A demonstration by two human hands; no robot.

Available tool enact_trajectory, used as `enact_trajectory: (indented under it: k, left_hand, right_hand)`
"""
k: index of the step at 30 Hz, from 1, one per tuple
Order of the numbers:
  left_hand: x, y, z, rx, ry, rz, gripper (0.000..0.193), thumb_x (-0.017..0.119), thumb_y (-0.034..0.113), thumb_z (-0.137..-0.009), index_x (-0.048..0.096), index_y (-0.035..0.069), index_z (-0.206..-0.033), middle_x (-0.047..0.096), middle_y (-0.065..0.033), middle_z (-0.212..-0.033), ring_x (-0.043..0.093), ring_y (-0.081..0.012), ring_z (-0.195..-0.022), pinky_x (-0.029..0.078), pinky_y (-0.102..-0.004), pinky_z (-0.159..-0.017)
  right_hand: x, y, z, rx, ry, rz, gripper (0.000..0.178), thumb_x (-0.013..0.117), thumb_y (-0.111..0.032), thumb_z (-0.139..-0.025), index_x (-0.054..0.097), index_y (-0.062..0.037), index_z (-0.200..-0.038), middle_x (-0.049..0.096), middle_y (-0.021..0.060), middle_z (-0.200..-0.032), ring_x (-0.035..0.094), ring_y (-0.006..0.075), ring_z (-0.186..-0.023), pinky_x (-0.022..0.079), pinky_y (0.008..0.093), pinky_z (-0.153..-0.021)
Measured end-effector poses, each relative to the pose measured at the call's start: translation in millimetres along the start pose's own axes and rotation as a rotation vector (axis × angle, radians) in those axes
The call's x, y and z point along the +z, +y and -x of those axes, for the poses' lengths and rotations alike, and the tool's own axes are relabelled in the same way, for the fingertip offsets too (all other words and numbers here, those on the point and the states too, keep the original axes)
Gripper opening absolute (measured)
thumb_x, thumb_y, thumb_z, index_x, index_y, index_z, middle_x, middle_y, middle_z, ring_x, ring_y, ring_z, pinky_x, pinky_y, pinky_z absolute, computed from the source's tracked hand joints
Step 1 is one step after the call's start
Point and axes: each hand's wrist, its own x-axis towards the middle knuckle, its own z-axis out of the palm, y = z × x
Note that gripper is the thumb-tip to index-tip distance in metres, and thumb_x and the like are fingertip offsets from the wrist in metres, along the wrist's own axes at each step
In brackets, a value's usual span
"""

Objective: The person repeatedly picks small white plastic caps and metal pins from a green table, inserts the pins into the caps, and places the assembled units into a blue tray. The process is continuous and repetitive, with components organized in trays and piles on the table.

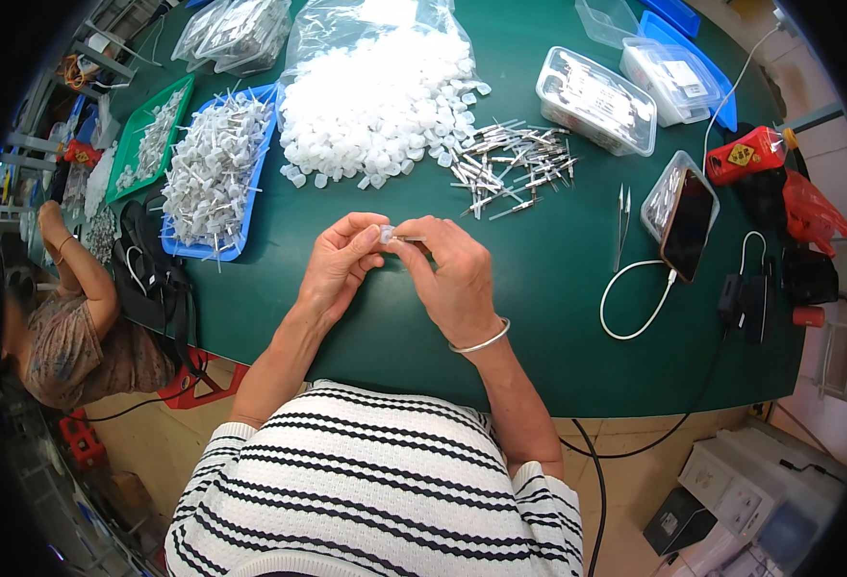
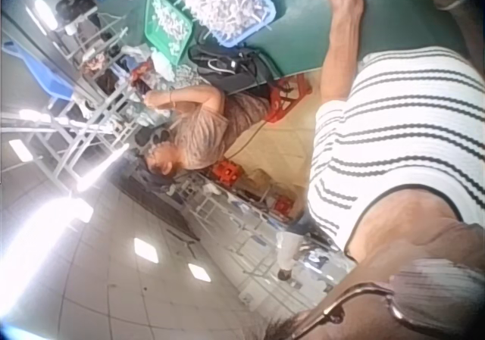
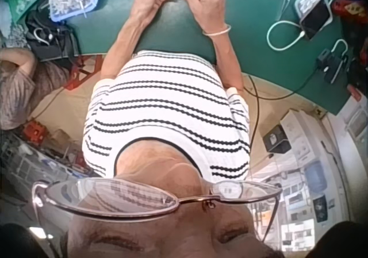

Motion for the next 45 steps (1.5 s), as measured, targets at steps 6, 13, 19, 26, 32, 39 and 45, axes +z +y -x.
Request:
enact_trajectory:
  k: [6, 13, 19, 26, 32, 39, 45]
  left_hand:
    - [-3, -2, -1, -0.015, -0.020, -0.003, 0.017, 0.065, 0.012, -0.090, 0.064, 0.002, -0.104, 0.068, -0.0060, -0.092, 0.066, -0.0106, -0.081, 0.052, -0.0177, -0.063]
    - [-6, -2, -1, 0.019, -0.018, -0.049, 0.017, 0.065, 0.009, -0.090, 0.064, 0.002, -0.105, 0.069, -0.0074, -0.095, 0.065, -0.0110, -0.085, 0.051, -0.0197, -0.068]
    - [-4, 0, 1, 0.180, -0.053, -0.147, 0.019, 0.065, 0.004, -0.088, 0.062, 0.000, -0.107, 0.067, -0.0100, -0.104, 0.066, -0.0150, -0.091, 0.052, -0.0239, -0.078]
    - [4, 1, 7, 0.242, -0.030, -0.261, 0.029, 0.067, 0.001, -0.086, 0.061, -0.001, -0.114, 0.068, -0.0094, -0.104, 0.065, -0.0129, -0.095, 0.051, -0.0237, -0.081]
    - [-5, 1, 3, 0.175, -0.087, -0.221, 0.029, 0.068, 0.003, -0.085, 0.062, -0.001, -0.113, 0.068, -0.0070, -0.099, 0.064, -0.0105, -0.091, 0.051, -0.0227, -0.079]
    - [-5, 2, 1, 0.144, -0.087, -0.165, 0.023, 0.068, 0.004, -0.085, 0.063, -0.001, -0.107, 0.068, -0.0068, -0.097, 0.064, -0.0104, -0.088, 0.050, -0.0224, -0.078]
    - [-1, 3, 4, 0.158, -0.087, -0.199, 0.019, 0.068, 0.003, -0.086, 0.064, -0.001, -0.104, 0.068, -0.0067, -0.097, 0.063, -0.0103, -0.088, 0.050, -0.0225, -0.079]
  right_hand:
    - [7, 5, 4, 0.264, 0.031, -0.318, 0.006, 0.068, -0.001, -0.083, 0.067, -0.0004, -0.089, 0.068, 0.0046, -0.080, 0.064, 0.0090, -0.068, 0.050, 0.0224, -0.058]
    - [4, 6, 0, 0.259, -0.030, -0.353, 0.009, 0.067, -0.001, -0.084, 0.067, 0.0005, -0.093, 0.069, 0.0046, -0.081, 0.064, 0.0082, -0.068, 0.050, 0.0220, -0.059]
    - [-15, -5, -4, 0.264, -0.124, -0.120, 0.013, 0.067, -0.003, -0.084, 0.067, 0.0015, -0.096, 0.068, 0.0073, -0.079, 0.063, 0.0108, -0.064, 0.049, 0.0235, -0.058]
    - [-19, -9, -10, 0.137, -0.249, 0.109, 0.009, 0.064, -0.008, -0.085, 0.065, -0.0001, -0.090, 0.063, 0.0123, -0.078, 0.059, 0.0268, -0.062, 0.046, 0.0344, -0.057]
    - [-14, -8, -10, 0.040, -0.234, 0.157, 0.008, 0.062, -0.008, -0.086, 0.058, -0.0009, -0.084, 0.058, 0.0132, -0.075, 0.058, 0.0320, -0.065, 0.046, 0.0393, -0.059]
    - [-8, -4, -6, -0.015, -0.209, 0.201, 0.008, 0.062, -0.007, -0.087, 0.056, -0.0017, -0.085, 0.058, 0.0137, -0.077, 0.059, 0.0338, -0.068, 0.045, 0.0401, -0.057]
    - [-10, -4, -5, -0.060, -0.217, 0.233, 0.007, 0.062, -0.006, -0.086, 0.057, -0.0020, -0.085, 0.058, 0.0134, -0.075, 0.059, 0.0331, -0.068, 0.046, 0.0394, -0.057]
